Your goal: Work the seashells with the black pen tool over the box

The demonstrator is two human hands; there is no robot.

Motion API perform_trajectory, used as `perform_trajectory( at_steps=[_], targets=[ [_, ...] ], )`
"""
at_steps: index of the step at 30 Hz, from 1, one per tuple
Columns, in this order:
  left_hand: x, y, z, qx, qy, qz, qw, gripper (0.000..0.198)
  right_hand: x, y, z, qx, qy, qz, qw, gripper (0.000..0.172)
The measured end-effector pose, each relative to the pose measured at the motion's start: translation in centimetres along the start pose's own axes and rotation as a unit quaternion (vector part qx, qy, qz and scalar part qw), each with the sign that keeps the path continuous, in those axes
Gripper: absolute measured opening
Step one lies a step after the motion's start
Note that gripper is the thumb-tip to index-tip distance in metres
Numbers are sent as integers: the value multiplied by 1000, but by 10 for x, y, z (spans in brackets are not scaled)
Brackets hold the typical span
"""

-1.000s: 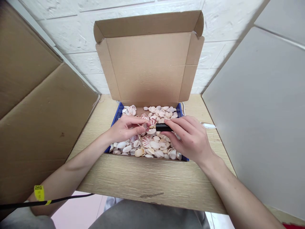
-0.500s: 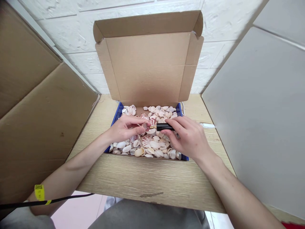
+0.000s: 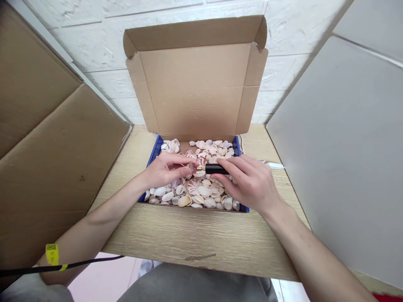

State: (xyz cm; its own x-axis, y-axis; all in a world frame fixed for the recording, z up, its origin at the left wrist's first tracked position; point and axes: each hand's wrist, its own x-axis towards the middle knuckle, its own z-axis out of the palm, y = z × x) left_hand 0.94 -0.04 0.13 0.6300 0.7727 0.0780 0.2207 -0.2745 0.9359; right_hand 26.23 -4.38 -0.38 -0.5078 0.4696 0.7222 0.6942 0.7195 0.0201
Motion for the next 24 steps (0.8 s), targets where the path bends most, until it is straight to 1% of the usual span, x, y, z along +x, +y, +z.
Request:
perform_trajectory(
  at_steps=[2,5,8,11,13,18,21,24],
  targets=[
    [0,0,0,-4,-1,-1,1000,32,2,0,-1,-6,24,-13,1000,39],
    [0,0,0,-1,-9,7,1000,30,4,-2,-2,-24,53,-17,998,45],
    [1,2,-1,3,-28,16,999,29,4,-3,-2,-30,59,-11,998,48],
    [1,2,-2,-3,-39,22,999,26,3,-2,-1,-23,54,-10,998,47],
    [1,2,-2,-5,-38,24,999,25,2,-1,1,-10,33,-2,999,41],
    [0,0,-1,-4,-34,26,999,27,-1,0,3,33,-52,41,997,18],
    [0,-1,0,-15,-29,17,999,27,-2,0,2,28,-74,55,995,17],
    [0,0,0,-22,-20,6,1000,27,-3,0,1,35,-80,56,995,21]
  ],
)
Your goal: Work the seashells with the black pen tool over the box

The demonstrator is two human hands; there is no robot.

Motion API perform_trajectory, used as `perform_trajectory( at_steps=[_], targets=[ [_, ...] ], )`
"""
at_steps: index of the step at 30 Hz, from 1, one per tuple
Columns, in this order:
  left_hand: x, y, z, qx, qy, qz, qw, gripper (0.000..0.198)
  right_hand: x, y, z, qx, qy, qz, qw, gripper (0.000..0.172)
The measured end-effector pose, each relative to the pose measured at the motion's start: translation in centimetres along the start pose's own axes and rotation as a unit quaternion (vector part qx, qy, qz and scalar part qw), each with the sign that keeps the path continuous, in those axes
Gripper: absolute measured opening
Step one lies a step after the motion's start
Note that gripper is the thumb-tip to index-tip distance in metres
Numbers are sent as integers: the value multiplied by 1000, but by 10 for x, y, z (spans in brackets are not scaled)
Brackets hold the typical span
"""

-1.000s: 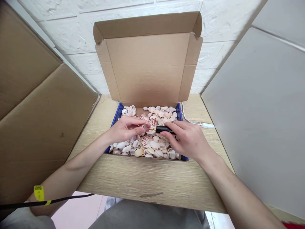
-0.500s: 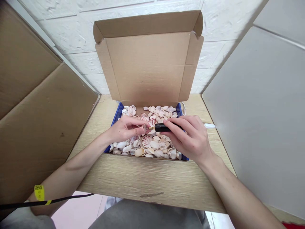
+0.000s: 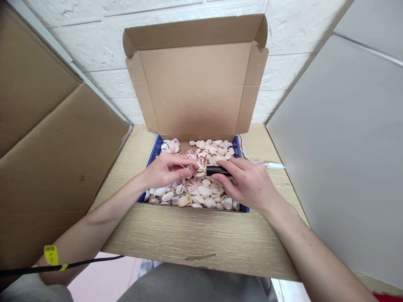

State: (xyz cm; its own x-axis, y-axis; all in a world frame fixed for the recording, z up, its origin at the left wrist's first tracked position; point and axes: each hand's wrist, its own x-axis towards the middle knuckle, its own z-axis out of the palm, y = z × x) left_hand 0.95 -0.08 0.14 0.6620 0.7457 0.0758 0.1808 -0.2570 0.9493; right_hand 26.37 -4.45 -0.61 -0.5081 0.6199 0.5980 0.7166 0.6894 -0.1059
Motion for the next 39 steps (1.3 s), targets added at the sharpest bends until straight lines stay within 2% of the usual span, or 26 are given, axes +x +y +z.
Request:
perform_trajectory(
  at_steps=[4,8,10,21,30,39],
  targets=[
    [1,1,0,12,31,-14,999,31,1,-1,1,11,7,-7,1000,33],
    [2,0,1,27,36,-16,999,32,3,-6,4,24,19,-9,999,19],
    [2,0,1,32,29,-14,999,31,3,-8,4,20,25,-13,999,19],
    [2,-4,1,37,28,-29,998,40,4,-5,2,2,98,-55,994,39],
    [2,-6,1,28,25,-8,999,35,2,-6,4,15,25,-16,999,21],
    [2,-5,3,35,36,-3,999,39,-2,-8,6,31,-2,-18,999,20]
  ],
)
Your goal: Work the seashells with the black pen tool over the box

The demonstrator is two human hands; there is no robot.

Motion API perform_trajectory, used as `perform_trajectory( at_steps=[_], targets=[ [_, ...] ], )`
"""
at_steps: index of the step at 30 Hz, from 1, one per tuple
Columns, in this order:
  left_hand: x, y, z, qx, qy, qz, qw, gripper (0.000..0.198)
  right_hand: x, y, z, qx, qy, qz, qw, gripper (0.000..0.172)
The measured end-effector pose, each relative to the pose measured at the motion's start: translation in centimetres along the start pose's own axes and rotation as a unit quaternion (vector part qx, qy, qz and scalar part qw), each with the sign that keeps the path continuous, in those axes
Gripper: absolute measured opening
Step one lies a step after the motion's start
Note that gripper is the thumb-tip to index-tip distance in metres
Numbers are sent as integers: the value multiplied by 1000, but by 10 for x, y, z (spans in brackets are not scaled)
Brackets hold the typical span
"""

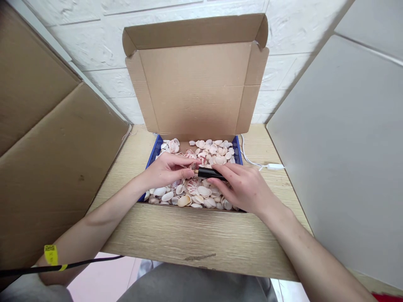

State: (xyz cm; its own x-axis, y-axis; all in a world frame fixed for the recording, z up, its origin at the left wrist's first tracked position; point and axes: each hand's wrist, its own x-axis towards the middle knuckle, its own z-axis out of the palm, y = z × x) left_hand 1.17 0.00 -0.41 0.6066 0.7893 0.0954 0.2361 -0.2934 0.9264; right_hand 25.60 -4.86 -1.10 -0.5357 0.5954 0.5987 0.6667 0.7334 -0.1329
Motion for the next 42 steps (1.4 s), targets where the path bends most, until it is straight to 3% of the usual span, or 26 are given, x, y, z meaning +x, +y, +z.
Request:
perform_trajectory(
  at_steps=[10,16,23,28,33,42],
  targets=[
    [0,6,0,-12,27,-39,999,45,1,-1,0,9,6,8,1000,20],
    [3,6,-2,-13,99,-20,995,43,2,1,-2,-14,33,41,999,23],
    [4,8,-3,70,143,-16,987,43,1,2,-3,-52,77,85,992,20],
    [4,9,-1,127,120,-8,985,35,3,0,-5,-59,108,129,984,17],
    [4,7,0,201,91,45,974,31,4,0,-6,-54,106,132,984,15],
    [4,-1,-1,190,15,137,972,29,4,0,-4,-53,102,131,985,15]
  ],
)
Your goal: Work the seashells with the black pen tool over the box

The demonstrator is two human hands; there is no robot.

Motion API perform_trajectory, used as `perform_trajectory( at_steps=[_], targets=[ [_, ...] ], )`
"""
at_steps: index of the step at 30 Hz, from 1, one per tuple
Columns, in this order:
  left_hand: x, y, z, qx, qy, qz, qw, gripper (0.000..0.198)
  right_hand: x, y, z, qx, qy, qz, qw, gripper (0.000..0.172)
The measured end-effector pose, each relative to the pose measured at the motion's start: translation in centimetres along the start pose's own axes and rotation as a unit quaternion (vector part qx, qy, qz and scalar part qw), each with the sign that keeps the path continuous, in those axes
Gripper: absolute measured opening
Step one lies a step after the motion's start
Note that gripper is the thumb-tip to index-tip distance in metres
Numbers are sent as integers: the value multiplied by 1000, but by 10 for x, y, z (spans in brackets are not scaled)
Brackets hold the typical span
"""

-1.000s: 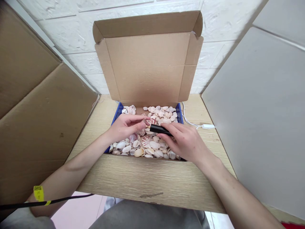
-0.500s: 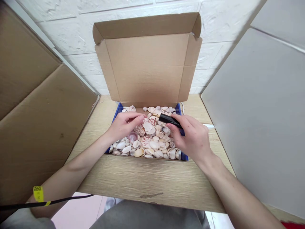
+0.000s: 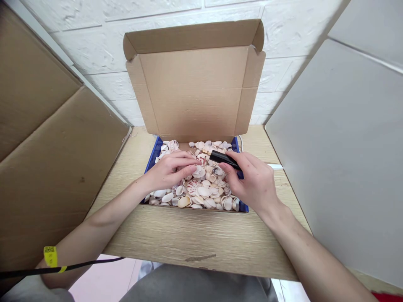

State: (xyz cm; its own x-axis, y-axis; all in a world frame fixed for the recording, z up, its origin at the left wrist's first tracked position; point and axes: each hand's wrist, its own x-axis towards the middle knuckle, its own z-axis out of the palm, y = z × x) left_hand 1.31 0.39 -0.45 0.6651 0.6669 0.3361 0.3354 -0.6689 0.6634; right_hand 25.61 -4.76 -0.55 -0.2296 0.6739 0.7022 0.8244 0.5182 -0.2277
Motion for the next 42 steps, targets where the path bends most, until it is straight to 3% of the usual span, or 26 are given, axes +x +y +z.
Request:
perform_trajectory(
  at_steps=[8,12,15,28,34,42],
  targets=[
    [-1,-2,-1,3,-58,45,997,24,0,0,-1,2,0,-7,1000,14],
    [-3,-3,-5,15,-81,54,995,48,0,1,-1,0,0,-2,1000,14],
    [-4,-4,-6,36,-88,63,994,55,0,1,-1,7,7,-7,1000,15],
    [-6,-9,-2,124,-25,49,991,27,-1,1,0,7,2,0,1000,15],
    [-5,-11,-1,154,12,2,988,32,0,1,0,0,2,-8,1000,15],
    [-2,-8,0,135,44,30,989,21,-1,1,1,2,3,-12,1000,15]
  ],
)
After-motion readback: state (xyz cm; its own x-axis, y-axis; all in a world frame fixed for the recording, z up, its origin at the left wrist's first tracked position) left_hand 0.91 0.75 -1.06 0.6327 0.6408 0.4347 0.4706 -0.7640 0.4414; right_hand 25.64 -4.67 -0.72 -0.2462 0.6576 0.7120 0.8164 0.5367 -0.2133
